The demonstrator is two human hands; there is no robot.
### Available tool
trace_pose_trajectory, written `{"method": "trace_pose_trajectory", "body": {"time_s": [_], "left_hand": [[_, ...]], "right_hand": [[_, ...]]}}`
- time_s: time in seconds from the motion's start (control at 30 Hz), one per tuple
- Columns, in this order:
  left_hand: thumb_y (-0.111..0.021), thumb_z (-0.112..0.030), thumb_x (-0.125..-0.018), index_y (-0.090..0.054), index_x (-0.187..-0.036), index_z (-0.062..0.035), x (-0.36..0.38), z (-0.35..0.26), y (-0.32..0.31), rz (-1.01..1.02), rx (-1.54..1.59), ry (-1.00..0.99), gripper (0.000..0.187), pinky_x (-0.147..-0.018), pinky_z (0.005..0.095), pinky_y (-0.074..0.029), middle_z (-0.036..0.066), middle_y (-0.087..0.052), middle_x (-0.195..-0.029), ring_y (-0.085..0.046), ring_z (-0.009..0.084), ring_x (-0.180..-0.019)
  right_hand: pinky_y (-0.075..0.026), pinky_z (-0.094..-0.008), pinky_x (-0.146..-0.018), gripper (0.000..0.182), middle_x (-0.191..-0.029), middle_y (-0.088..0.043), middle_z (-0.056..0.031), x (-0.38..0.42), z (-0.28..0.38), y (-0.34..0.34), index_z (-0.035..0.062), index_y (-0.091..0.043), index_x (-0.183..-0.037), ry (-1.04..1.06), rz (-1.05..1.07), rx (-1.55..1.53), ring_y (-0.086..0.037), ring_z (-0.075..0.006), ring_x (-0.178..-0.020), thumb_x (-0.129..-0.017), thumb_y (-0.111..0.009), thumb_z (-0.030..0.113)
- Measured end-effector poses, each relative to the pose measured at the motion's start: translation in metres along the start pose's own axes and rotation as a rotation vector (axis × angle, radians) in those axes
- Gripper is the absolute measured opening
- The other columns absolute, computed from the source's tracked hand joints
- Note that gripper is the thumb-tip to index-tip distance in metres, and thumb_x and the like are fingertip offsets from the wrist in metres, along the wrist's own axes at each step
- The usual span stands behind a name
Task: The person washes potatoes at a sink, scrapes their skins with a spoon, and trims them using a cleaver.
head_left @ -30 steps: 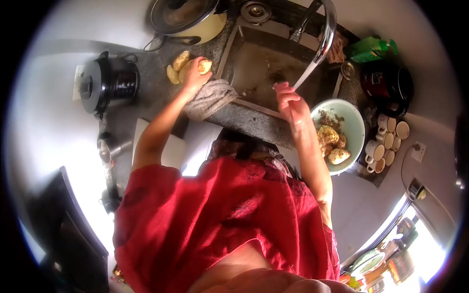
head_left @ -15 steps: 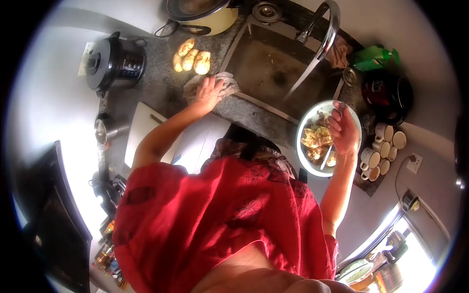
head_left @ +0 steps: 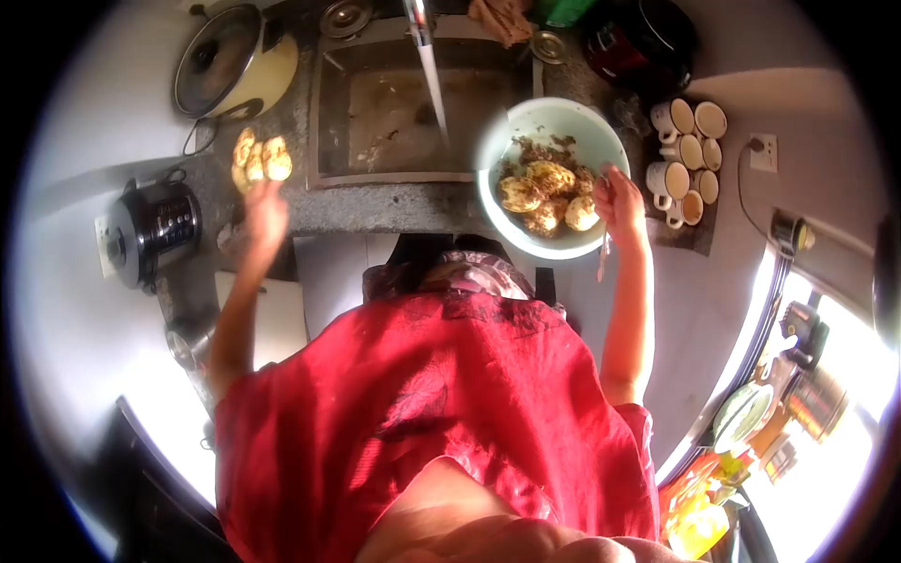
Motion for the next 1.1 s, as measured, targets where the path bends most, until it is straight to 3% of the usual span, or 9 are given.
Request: {"method": "trace_pose_trajectory", "body": {"time_s": [0.13,0.23,0.3,0.4,0.47,0.5,0.7,0.9,1.1], "left_hand": [[-0.057,0.002,-0.074,-0.063,-0.102,-0.0066,-0.031,-0.246,0.015,-0.022,0.646,-0.476,0.03,-0.09,0.0418,-0.044,0.01,-0.062,-0.103,-0.056,0.0286,-0.101],[-0.068,-0.015,-0.08,-0.058,-0.118,-0.0047,-0.025,-0.382,-0.01,0.356,0.319,-0.639,0.04,-0.095,0.0407,-0.043,0.011,-0.056,-0.115,-0.049,0.0239,-0.111],[-0.071,-0.036,-0.077,-0.044,-0.127,0.0059,-0.014,-0.418,-0.036,0.279,-0.04,-0.8,0.07,-0.097,0.0469,-0.04,0.022,-0.05,-0.117,-0.045,0.0281,-0.116],[-0.073,-0.04,-0.075,-0.039,-0.129,0.0077,-0.03,-0.436,-0.058,0.233,-0.051,-0.84,0.079,-0.096,0.0466,-0.041,0.022,-0.053,-0.114,-0.05,0.0284,-0.112],[-0.074,-0.037,-0.075,-0.038,-0.13,0.0038,-0.047,-0.44,-0.055,0.825,0.097,-0.592,0.077,-0.094,0.0439,-0.044,0.022,-0.055,-0.114,-0.056,0.0299,-0.105],[-0.074,-0.037,-0.075,-0.038,-0.13,0.0038,-0.049,-0.439,-0.045,0.823,0.09,-0.604,0.077,-0.094,0.0439,-0.044,0.022,-0.055,-0.114,-0.056,0.0299,-0.105],[-0.064,-0.062,-0.077,-0.033,-0.139,-0.0087,-0.079,-0.383,0.003,1.109,1.398,-0.24,0.087,-0.085,0.0344,-0.052,0.016,-0.053,-0.124,-0.056,0.0232,-0.111],[-0.057,-0.052,-0.087,-0.063,-0.108,-0.0118,-0.126,-0.277,-0.091,1.431,1.757,0.453,0.046,-0.075,0.0387,-0.058,0.008,-0.066,-0.097,-0.065,0.0204,-0.089],[-0.055,-0.049,-0.089,-0.062,-0.109,-0.0137,-0.15,-0.274,-0.143,1.188,1.807,0.598,0.041,-0.081,0.0501,-0.053,0.005,-0.067,-0.099,-0.065,0.0234,-0.088]], "right_hand": [[-0.021,-0.0197,-0.04,0.013,-0.064,-0.042,0.0019,-0.006,-0.016,0.004,0.0086,-0.046,-0.089,0.063,0.01,0.018,-0.029,-0.0038,-0.046,-0.098,-0.046,0.018],[-0.022,-0.0189,-0.042,0.012,-0.067,-0.047,0.0019,0.0,-0.021,0.001,0.0092,-0.049,-0.085,0.107,0.002,-0.033,-0.034,-0.0036,-0.049,-0.096,-0.052,0.014],[-0.022,-0.0182,-0.042,0.014,-0.066,-0.048,0.0022,0.005,-0.024,0.007,0.0101,-0.051,-0.082,0.168,-0.002,-0.017,-0.036,-0.0034,-0.049,-0.094,-0.054,0.014],[-0.022,-0.0182,-0.042,0.016,-0.065,-0.048,0.0029,0.022,-0.028,0.017,0.0106,-0.052,-0.079,0.177,-0.076,-0.015,-0.037,-0.003,-0.049,-0.094,-0.056,0.015],[-0.021,-0.019,-0.042,0.017,-0.063,-0.044,0.0041,0.035,-0.03,0.026,0.0105,-0.051,-0.078,0.178,-0.121,-0.011,-0.034,-0.0028,-0.049,-0.093,-0.056,0.016],[-0.021,-0.019,-0.042,0.017,-0.063,-0.044,0.0041,0.04,-0.032,0.031,0.0105,-0.051,-0.078,0.185,-0.129,-0.019,-0.034,-0.0028,-0.049,-0.093,-0.056,0.016],[-0.02,-0.0179,-0.043,0.018,-0.065,-0.04,0.0053,0.074,-0.027,0.023,0.0095,-0.049,-0.079,0.199,-0.282,-0.179,-0.03,-0.0027,-0.05,-0.093,-0.056,0.018],[-0.023,-0.0154,-0.041,0.007,-0.065,-0.046,0.0058,0.06,-0.029,-0.066,0.0128,-0.055,-0.087,0.174,-0.158,-0.174,-0.034,-0.0015,-0.05,-0.093,-0.056,0.017],[-0.027,-0.0196,-0.043,0.017,-0.062,-0.045,0.0041,0.017,-0.077,-0.172,0.0111,-0.054,-0.08,0.113,-0.005,0.131,-0.037,-0.005,-0.05,-0.094,-0.054,0.02]]}}
Point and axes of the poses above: each hand's wrist, its own x-axis away from the middle knuckle, its own y-axis out of the back of the hand, z = x × y, the point moved 5 cm from there along -x, towards the middle knuckle
